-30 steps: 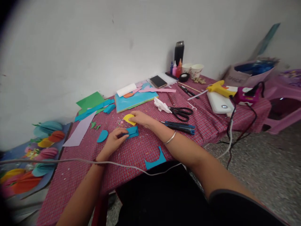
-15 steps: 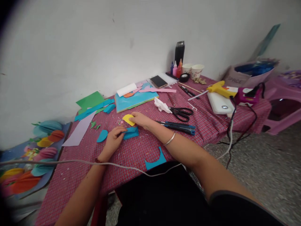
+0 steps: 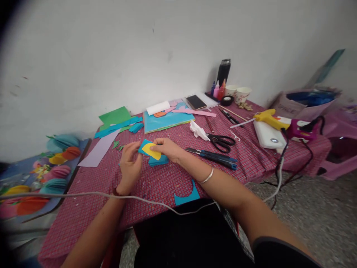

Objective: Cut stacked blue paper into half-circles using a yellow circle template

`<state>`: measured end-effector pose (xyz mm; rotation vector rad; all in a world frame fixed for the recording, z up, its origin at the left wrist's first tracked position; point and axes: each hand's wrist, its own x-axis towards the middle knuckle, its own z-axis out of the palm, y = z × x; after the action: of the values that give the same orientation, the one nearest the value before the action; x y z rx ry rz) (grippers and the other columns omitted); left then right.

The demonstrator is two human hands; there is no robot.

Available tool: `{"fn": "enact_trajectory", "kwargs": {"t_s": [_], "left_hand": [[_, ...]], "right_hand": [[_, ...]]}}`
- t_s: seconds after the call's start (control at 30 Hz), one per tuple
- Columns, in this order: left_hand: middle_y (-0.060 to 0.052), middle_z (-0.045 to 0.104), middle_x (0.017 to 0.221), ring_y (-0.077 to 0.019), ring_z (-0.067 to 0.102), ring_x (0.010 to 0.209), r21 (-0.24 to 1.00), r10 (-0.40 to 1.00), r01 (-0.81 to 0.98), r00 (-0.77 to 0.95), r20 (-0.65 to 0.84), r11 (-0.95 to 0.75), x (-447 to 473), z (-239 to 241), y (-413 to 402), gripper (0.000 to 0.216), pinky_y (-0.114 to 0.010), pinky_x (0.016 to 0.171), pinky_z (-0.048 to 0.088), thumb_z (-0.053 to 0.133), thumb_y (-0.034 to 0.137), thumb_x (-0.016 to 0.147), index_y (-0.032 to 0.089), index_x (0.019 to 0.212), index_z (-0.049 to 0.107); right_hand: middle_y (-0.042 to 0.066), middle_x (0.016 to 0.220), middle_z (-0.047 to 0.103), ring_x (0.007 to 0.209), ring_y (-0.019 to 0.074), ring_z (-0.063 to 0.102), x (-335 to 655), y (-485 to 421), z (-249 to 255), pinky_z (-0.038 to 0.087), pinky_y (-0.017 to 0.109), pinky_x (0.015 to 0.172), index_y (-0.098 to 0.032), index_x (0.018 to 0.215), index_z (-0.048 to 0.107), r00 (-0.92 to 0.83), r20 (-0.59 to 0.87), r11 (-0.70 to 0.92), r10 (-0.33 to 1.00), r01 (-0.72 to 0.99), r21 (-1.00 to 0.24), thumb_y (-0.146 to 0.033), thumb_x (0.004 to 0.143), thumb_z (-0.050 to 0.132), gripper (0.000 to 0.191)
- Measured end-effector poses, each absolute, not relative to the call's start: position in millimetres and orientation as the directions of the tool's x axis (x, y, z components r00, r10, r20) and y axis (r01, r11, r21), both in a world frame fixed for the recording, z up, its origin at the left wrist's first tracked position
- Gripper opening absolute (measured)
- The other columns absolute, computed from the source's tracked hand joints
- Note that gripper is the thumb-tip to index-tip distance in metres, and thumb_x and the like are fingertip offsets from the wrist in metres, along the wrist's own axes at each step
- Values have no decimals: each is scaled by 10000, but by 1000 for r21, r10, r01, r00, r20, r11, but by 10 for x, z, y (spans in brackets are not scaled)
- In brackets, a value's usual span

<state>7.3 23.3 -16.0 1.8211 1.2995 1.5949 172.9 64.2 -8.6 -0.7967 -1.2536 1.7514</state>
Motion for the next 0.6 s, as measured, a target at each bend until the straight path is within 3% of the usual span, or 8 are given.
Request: {"fn": "enact_trajectory", "kwargs": {"t_s": [0.07,0.13,0.2,0.4,0.6], "left_hand": [[-61,653,969,-187,625,881,942,928,63,-159,336,-330,126,-184,234,233,-352,808,491,592,300,803,211,1018,601],[-28,651,772,-151,630,686,969,982,-180,-104,155,-172,163,-226,241,184,-303,687,505,586,349,808,184,887,587],[-8,626,663,-133,611,600,960,993,-255,-67,97,-111,189,-274,246,204,-275,634,494,588,372,808,169,796,576],[-3,635,661,-132,599,593,977,974,-113,-160,161,-180,213,-331,241,203,-251,596,473,626,367,778,164,761,617],[1,612,600,-134,566,579,970,967,119,-119,227,-213,151,-231,221,216,-245,580,452,593,342,798,164,680,631]], "right_hand": [[-44,590,550,508,83,469,1691,619,-91,357,201,488,-170,665,521,-384,10,-81,923,-222,-972,-338,635,695,244],[-47,585,523,517,86,446,1670,601,-86,349,204,493,-173,662,520,-316,86,41,945,-148,-988,-345,660,662,223],[-49,585,495,527,87,419,1657,583,-83,338,206,499,-174,658,518,-259,175,160,950,-78,-984,-341,683,632,204],[-36,614,485,569,105,424,1613,534,-124,339,223,536,-182,671,515,-215,280,290,935,16,-957,-333,740,575,176],[-22,649,478,635,121,444,1642,557,-132,346,245,600,-177,646,507,-227,368,398,901,101,-912,-281,747,576,161]]}}
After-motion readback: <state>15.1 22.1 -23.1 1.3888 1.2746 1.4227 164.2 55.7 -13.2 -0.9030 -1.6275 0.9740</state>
